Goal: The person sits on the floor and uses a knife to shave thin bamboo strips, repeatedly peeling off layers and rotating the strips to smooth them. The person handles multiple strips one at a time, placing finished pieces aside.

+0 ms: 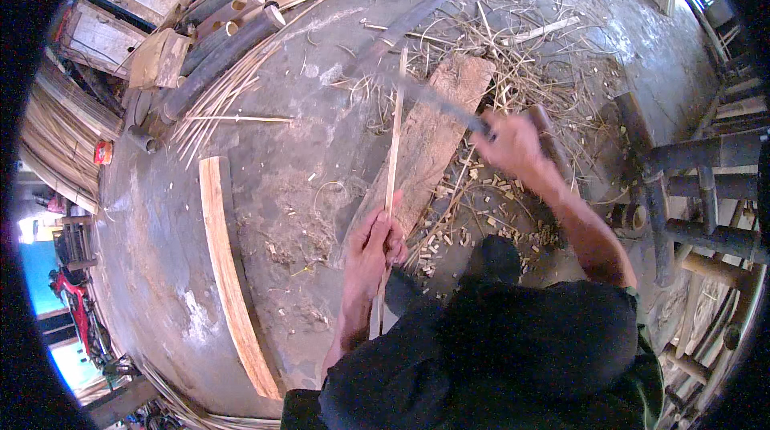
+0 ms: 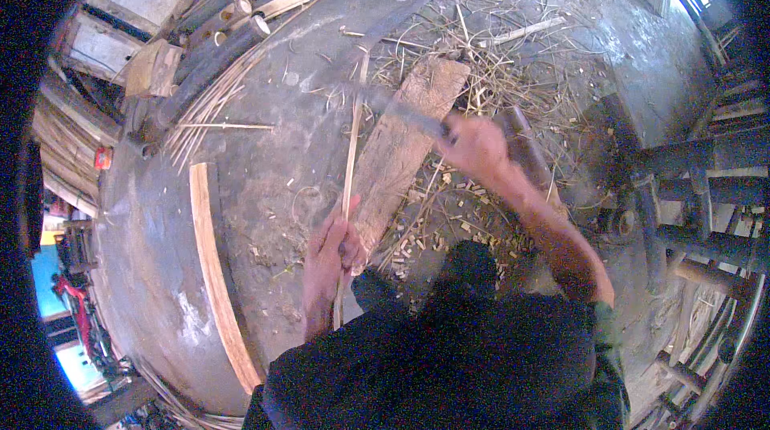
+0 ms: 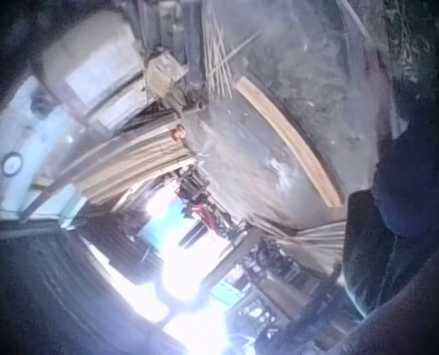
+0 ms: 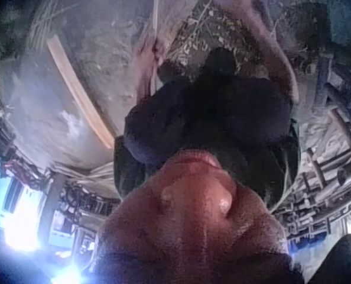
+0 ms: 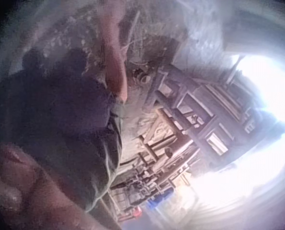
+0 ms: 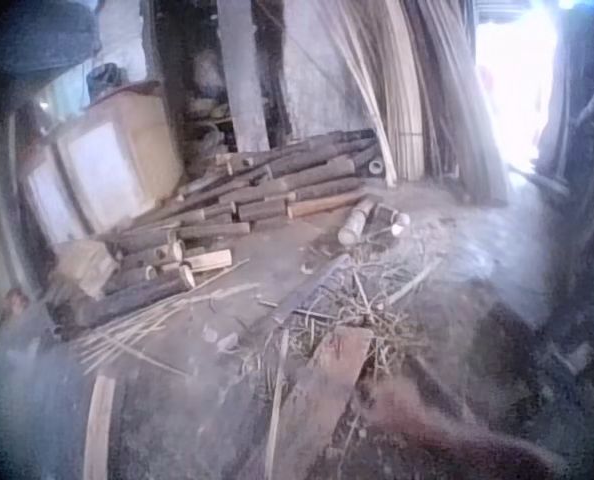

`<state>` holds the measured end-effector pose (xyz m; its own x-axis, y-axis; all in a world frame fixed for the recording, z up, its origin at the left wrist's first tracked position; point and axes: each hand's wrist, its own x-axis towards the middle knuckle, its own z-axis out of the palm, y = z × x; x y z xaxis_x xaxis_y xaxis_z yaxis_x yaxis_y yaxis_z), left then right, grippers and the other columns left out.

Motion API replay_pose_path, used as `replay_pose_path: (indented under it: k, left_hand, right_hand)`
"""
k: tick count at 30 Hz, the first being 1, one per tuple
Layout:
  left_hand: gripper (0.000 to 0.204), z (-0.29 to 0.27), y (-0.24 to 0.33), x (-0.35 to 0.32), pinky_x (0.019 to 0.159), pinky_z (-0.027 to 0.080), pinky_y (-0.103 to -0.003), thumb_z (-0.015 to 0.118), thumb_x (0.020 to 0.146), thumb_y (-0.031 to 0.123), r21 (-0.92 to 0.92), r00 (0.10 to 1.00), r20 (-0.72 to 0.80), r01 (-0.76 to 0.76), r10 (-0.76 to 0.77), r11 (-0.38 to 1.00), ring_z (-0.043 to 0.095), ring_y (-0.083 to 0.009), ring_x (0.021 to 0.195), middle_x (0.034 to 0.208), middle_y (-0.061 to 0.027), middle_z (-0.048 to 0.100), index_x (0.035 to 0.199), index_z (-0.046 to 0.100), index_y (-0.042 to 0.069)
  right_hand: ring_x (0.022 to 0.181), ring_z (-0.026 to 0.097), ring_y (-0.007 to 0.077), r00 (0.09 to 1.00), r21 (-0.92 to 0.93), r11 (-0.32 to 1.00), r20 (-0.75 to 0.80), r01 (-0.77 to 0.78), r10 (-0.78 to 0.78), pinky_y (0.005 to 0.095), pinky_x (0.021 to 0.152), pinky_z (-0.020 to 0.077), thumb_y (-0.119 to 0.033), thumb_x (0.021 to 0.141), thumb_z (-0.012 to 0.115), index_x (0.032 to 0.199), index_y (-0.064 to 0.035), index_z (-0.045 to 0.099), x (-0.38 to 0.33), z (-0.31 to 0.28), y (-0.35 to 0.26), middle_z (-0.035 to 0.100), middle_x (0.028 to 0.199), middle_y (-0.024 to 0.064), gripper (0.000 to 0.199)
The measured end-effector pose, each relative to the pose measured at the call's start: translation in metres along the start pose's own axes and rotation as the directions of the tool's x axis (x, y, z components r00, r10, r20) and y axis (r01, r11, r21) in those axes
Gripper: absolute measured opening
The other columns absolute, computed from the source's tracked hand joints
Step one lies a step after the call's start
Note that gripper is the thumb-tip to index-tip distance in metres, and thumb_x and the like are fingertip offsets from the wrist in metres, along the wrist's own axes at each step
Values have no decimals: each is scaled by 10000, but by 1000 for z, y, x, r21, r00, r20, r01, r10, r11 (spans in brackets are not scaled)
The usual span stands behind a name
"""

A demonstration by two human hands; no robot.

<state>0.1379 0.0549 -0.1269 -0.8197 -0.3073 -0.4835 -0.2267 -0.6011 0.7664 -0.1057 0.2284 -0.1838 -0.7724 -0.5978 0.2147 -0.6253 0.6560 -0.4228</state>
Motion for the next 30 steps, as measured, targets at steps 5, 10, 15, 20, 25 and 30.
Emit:
replay_pose_path:
  k: [5,10,15,20,25,30]
  left_hand:
    - [371,6,2,13,477,340,-222,405,1040,156,43,996,-85,18,-15,999,328,-47,533,678,33,373,1390,465,47]
    - [374,12,10,-20,449,332,-213,405,1034,140,81,1000,21,18,-20,997,329,-49,521,669,35,366,1389,465,38]
    - [390,7,18,-29,463,355,-210,389,1033,115,132,994,-49,106,-100,986,344,-55,525,682,29,385,1413,444,49]
    - [397,11,1,8,470,348,-219,411,1026,122,21,999,-30,-44,44,999,354,-55,517,704,28,403,1417,428,58]
    - [377,2,0,15,483,347,-230,404,1034,111,-31,998,-60,-10,8,999,332,-60,533,714,18,400,1408,450,83]
    - [386,-7,-15,-13,457,333,-217,430,1023,92,54,999,12,-36,36,998,333,-52,521,707,21,402,1408,444,67]
  right_hand:
    - [606,679,294,945,49,973,235,224,-229,459,522,517,-383,775,660,869,-159,654,-37,8,-57,671,665,62,242]
    - [702,682,363,981,-97,991,164,-90,105,494,648,545,-355,797,594,958,-97,683,18,19,11,676,717,165,317]
    - [734,674,398,966,23,967,-47,-254,255,476,661,540,-362,803,640,963,-31,686,41,-10,59,678,788,228,370]
    - [713,680,353,990,78,997,139,-1,-10,460,633,547,-390,763,696,918,-104,688,-13,3,-15,674,735,163,325]
    - [594,662,302,927,51,976,307,210,-215,449,541,516,-337,763,699,807,-143,644,-45,6,-60,648,644,88,207]
    - [674,680,347,981,-49,982,62,-183,186,473,581,544,-371,824,606,880,-88,676,23,17,27,674,708,154,297]
